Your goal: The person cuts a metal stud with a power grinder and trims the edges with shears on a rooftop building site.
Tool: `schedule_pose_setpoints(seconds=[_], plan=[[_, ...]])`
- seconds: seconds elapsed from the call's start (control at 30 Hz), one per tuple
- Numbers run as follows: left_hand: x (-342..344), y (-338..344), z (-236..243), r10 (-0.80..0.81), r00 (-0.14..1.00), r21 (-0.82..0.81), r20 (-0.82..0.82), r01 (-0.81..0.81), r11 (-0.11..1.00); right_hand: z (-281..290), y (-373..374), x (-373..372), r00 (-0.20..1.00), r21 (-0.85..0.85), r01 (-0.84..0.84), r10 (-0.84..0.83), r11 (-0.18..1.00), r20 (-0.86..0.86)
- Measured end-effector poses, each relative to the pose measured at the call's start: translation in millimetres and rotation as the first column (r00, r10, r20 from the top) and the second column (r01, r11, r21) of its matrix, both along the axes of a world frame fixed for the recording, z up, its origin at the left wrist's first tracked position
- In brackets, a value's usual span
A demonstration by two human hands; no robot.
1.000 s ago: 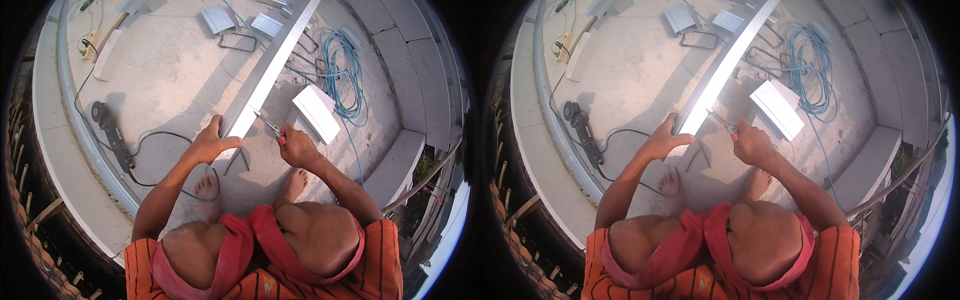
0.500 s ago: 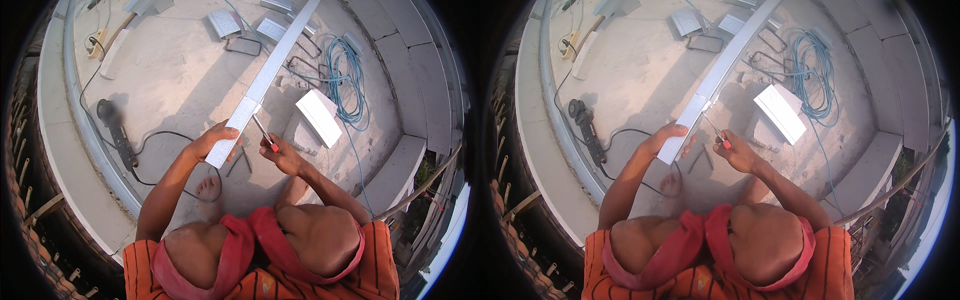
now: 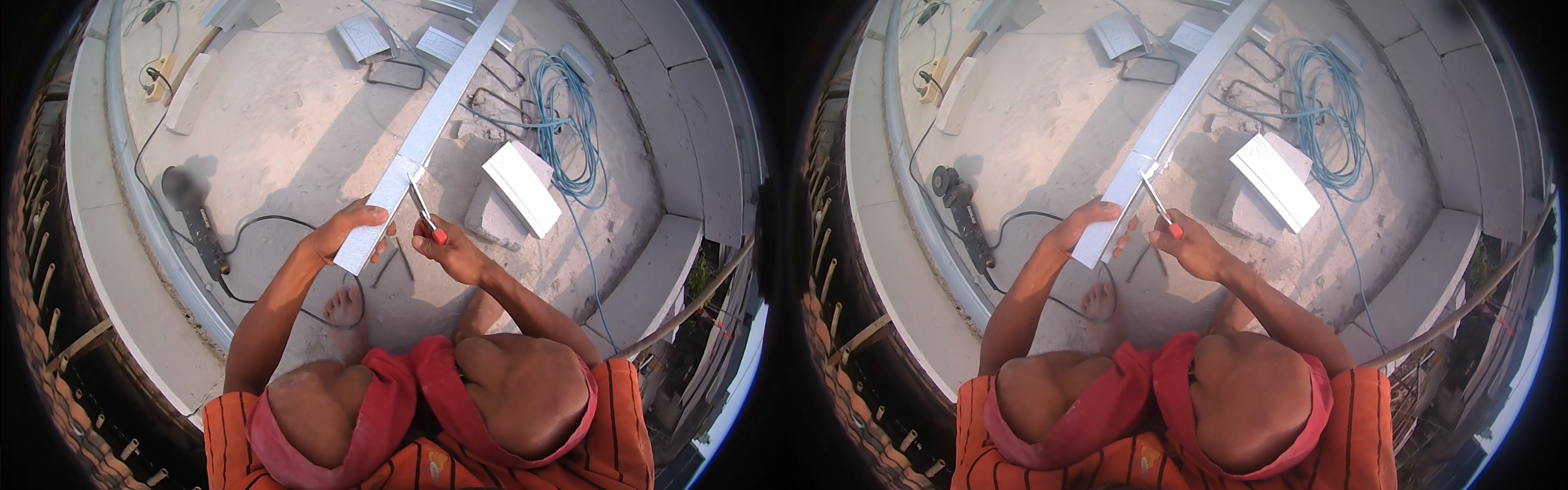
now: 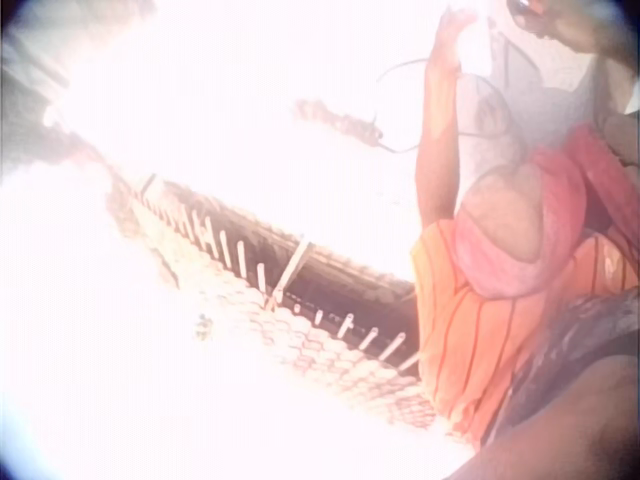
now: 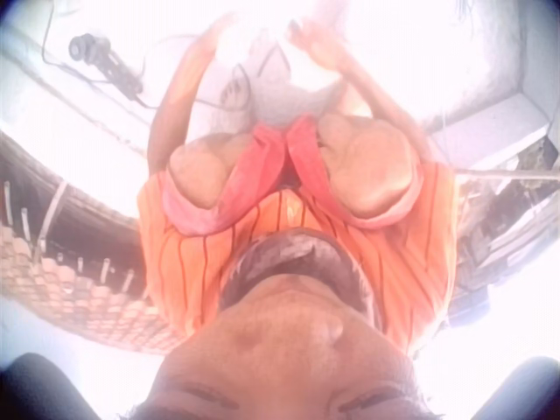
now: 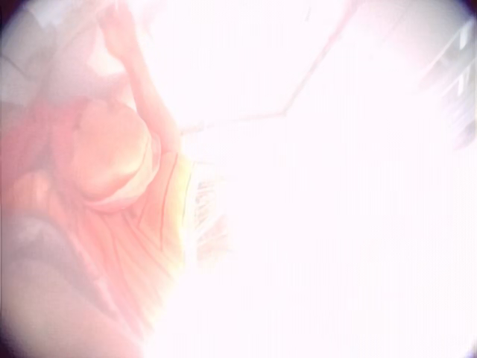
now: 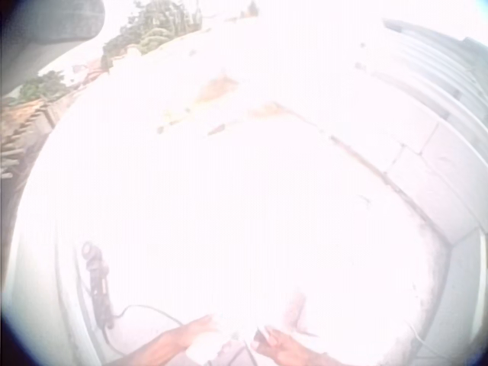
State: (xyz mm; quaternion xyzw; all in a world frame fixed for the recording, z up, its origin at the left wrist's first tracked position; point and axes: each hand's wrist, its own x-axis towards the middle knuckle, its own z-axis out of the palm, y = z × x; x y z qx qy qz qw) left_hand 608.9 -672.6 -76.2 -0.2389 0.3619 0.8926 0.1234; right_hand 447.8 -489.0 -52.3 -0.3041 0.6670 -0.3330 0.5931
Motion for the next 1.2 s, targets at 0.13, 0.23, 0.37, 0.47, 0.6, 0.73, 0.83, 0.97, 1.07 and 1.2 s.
schedule_pose_setpoints(seconds=[0.13, 0.23, 0.37, 0.47, 0.6, 0.73, 0.83, 0.97, 1.07, 1.2], plan=[[0, 2, -1, 0.021, 1.0, 0.029, 0.001, -0.021, 0.999, -11, 1, 5, 0.994, 0.001, 0.06, -0.06, 0.998, 0.095], [1, 1, -4, 0.028, 1.0, 0.026, -0.001, -0.028, 0.999, -13, 2, 7, 0.99, 0.008, 0.103, -0.103, 0.995, 0.099], [2, 1, -6, 0.033, 0.999, 0.01, 0.018, -0.033, 0.999, -15, 3, 16, 0.99, 0.033, 0.123, -0.125, 0.992, 0.066], [-2, 3, -1, 0.026, 0.999, -0.087, 0.035, -0.023, 0.996, -14, 5, 20, 0.992, 0.057, 0.124, -0.124, 0.991, 0.01], [-4, 2, -6, -0.018, 0.999, -0.185, 0.05, 0.027, 0.982, 0, 1, 23, 0.985, 0.124, 0.116, -0.098, 0.985, -0.142], [-9, 7, -12, 0.002, 0.995, -0.472, 0.098, 0.045, 0.88, 2, 4, 20, 0.962, 0.218, 0.09, -0.029, 0.972, -0.271], [-15, 16, -14, 0.001, 0.97, -0.695, 0.242, 0.172, 0.698, -8, 17, 21, 0.939, 0.222, 0.099, -0.018, 0.97, -0.342], [-34, 18, 8, -0.066, 0.926, -0.74, 0.372, 0.339, 0.581, -21, 24, 13, 0.918, 0.259, 0.107, 0.005, 0.96, -0.397], [-40, 20, 12, -0.033, 0.932, -0.761, 0.361, 0.315, 0.568, -20, 24, 10, 0.925, 0.272, 0.112, -0.001, 0.956, -0.38], [-32, 20, -19, -0.006, 0.986, -0.686, 0.169, 0.122, 0.717, -13, 15, 21, 0.982, 0.309, 0.185, -0.166, 0.933, -0.088]])
